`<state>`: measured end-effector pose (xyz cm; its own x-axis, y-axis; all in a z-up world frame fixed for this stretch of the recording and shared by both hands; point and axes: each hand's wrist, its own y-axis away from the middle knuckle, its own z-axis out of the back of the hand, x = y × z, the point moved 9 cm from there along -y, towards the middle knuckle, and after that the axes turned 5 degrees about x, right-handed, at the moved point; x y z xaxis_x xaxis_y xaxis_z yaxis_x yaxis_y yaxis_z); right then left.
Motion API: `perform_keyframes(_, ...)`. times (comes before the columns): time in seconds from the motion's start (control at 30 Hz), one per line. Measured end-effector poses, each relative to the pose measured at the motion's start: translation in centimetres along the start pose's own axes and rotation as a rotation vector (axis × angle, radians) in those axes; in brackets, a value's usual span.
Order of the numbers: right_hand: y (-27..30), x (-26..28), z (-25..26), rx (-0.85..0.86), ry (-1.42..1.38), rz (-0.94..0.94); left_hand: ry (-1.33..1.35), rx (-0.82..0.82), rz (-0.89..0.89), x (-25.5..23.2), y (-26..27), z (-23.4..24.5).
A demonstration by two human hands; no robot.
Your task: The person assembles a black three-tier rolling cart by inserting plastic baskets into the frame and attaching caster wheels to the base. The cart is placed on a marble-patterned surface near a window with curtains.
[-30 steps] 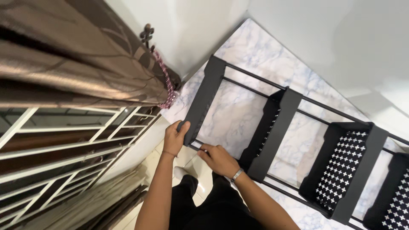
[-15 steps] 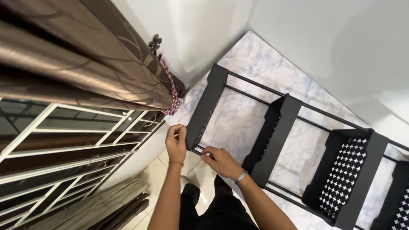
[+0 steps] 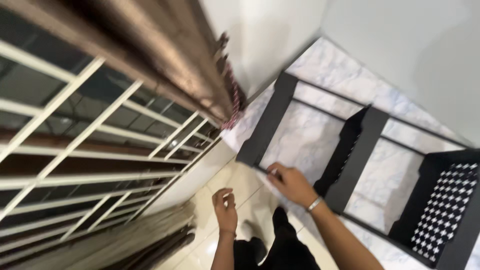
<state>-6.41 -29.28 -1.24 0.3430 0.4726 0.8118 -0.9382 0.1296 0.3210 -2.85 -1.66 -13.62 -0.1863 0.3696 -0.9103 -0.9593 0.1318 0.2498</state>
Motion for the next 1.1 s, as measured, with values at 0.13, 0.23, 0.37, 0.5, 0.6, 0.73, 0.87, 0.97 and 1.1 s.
perform_keyframes(0.13,1.8,2.4,0.5,-0.202,0.252,0.147,0.028,0.031,-0.051,0.3,1.1,1.9)
perform_keyframes(0.23,3.0,2.6,-0.4,-0.228,0.261,0.112,0.061,0.052,-0.083,0.0,3.5,4.2)
perform_keyframes(0.37,2.9,4.5,-0.7,-0.319,0.49,0.075,0.047,0.052,-0.118,-0.4,6.0,8.0)
perform_keyframes(0.5,5.1,5.6,-1.2,-0.563,0.687,0.148,-0.204,0.052,-0.09,3.5,12.4,12.6)
perform_keyframes(0.6,9.3,5.4,-1.5,-0.736,0.623,0.196,-0.268,0.142,-0.067,7.5,16.2,14.9)
perform_keyframes(0.73,17.3,3.3,-1.5,-0.829,0.516,0.113,-0.419,0.124,0.07,13.6,19.2,18.3)
perform_keyframes(0.87,23.4,-0.3,1.1,-0.85,0.589,-0.066,-0.599,0.116,-0.167,12.8,16.8,18.2)
perform_keyframes(0.97,24.7,-3.2,2.9,-0.698,0.668,-0.076,-0.497,0.101,-0.275,8.9,13.7,14.6)
perform_keyframes(1.1,26.5,-7.9,2.9,-0.515,0.738,-0.05,-0.186,0.158,-0.245,4.5,9.6,7.7)
